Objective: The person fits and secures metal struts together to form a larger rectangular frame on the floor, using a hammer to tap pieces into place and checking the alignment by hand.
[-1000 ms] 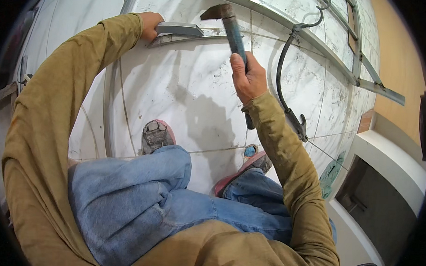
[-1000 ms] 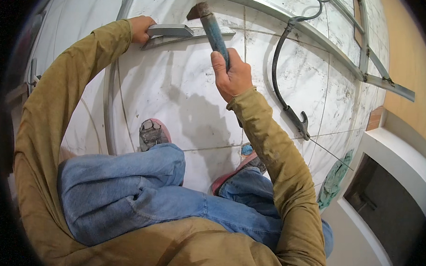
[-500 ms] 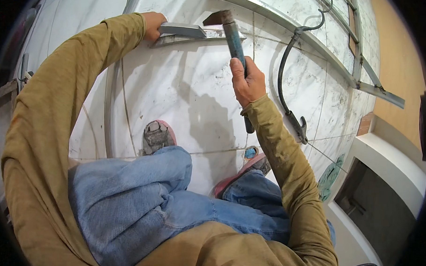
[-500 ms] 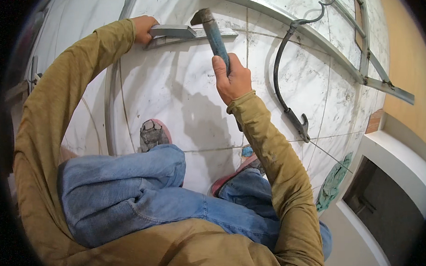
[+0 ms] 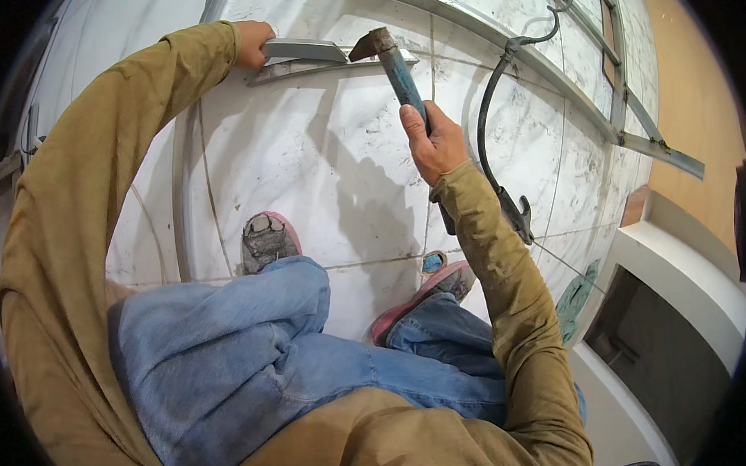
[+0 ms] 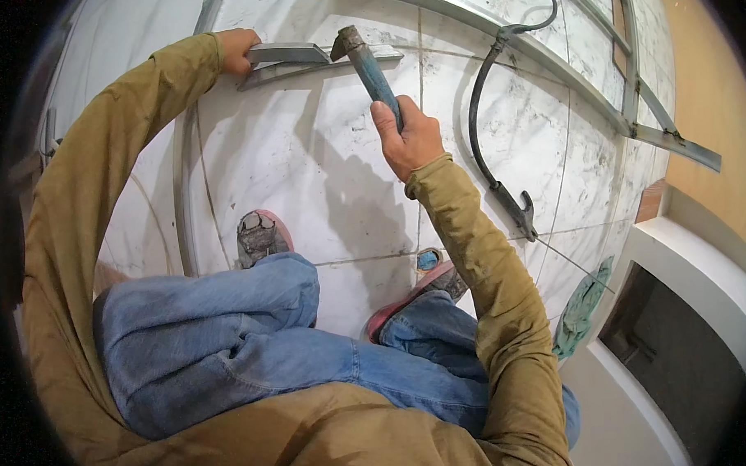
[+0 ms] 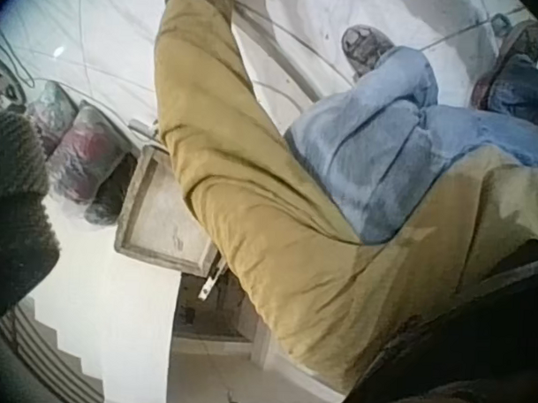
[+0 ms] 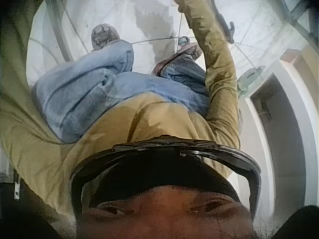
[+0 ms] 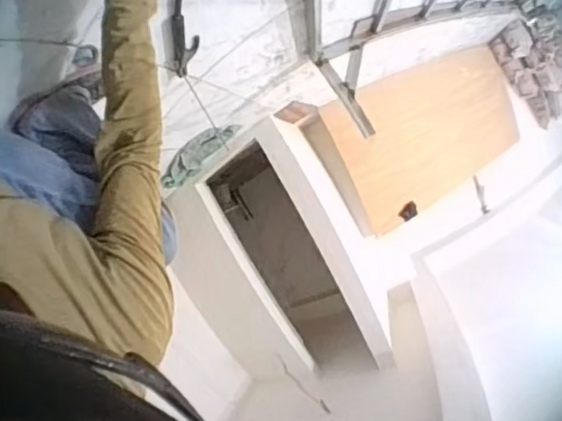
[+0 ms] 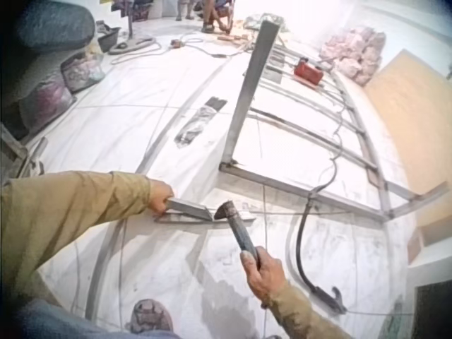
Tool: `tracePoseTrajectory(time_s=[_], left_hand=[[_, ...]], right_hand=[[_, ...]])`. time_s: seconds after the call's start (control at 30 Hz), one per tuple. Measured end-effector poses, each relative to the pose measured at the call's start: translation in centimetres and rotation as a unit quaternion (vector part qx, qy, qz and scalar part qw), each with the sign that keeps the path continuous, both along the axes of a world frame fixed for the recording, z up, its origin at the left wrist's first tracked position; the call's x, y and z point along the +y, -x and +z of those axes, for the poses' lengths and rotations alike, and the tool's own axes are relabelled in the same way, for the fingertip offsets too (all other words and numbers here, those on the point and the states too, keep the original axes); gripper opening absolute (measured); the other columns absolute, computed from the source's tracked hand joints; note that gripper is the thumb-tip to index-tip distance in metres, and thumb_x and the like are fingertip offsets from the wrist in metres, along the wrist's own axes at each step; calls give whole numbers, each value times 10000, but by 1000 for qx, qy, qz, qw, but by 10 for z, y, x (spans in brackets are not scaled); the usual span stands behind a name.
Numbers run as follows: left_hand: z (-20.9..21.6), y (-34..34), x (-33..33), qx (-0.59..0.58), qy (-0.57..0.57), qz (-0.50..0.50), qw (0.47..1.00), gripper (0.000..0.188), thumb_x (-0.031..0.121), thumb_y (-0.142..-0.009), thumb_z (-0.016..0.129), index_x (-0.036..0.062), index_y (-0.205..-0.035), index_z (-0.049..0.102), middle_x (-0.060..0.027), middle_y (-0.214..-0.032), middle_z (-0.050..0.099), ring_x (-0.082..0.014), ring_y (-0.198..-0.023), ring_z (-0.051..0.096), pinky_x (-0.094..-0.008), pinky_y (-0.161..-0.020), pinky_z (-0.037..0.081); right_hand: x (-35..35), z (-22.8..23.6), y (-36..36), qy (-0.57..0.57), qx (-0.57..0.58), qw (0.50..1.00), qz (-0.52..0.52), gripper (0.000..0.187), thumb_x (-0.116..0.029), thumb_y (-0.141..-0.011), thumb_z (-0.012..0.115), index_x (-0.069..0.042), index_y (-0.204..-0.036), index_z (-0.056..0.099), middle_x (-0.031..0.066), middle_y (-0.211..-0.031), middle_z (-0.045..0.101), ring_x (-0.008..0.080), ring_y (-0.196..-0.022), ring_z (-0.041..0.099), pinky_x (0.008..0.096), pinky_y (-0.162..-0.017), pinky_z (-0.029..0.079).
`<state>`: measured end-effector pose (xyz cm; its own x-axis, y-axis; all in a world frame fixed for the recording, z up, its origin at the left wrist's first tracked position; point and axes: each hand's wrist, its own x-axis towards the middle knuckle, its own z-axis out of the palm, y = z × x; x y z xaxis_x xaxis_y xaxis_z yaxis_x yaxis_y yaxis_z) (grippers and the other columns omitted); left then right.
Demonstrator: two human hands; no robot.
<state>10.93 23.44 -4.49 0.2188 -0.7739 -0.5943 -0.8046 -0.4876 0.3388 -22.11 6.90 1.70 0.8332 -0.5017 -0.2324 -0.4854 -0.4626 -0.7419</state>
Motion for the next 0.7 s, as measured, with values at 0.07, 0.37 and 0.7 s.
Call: tracePoseTrajectory(time_s=[0.07,0.37,0.7], left_hand=[[0,1,2,0,13,13,1000,261,117,-692,620,22,-926,687,-201,-879,699,-356,-895,676,-432,-799,511],[-4,0,2,15,14,13,1000,220,65,-685,605,1,-882,677,-192,-777,683,-323,-775,675,-383,-720,509],[0,1,1,16,17,14,1000,215,97,-699,596,20,-884,675,-179,-817,702,-343,-825,682,-419,-758,517]], right_hand=[[0,2,0,-33,-19,999,-23,432,-459,-982,548,-34,-910,581,148,-610,565,266,-537,558,400,-557,457],[4,-2,-4,-32,-41,999,-11,407,-433,-984,551,-33,-913,575,153,-604,569,294,-534,563,399,-557,463],[0,-6,-1,-24,-37,999,-10,385,-407,-986,556,-33,-894,562,150,-594,568,290,-532,586,400,-537,455]])
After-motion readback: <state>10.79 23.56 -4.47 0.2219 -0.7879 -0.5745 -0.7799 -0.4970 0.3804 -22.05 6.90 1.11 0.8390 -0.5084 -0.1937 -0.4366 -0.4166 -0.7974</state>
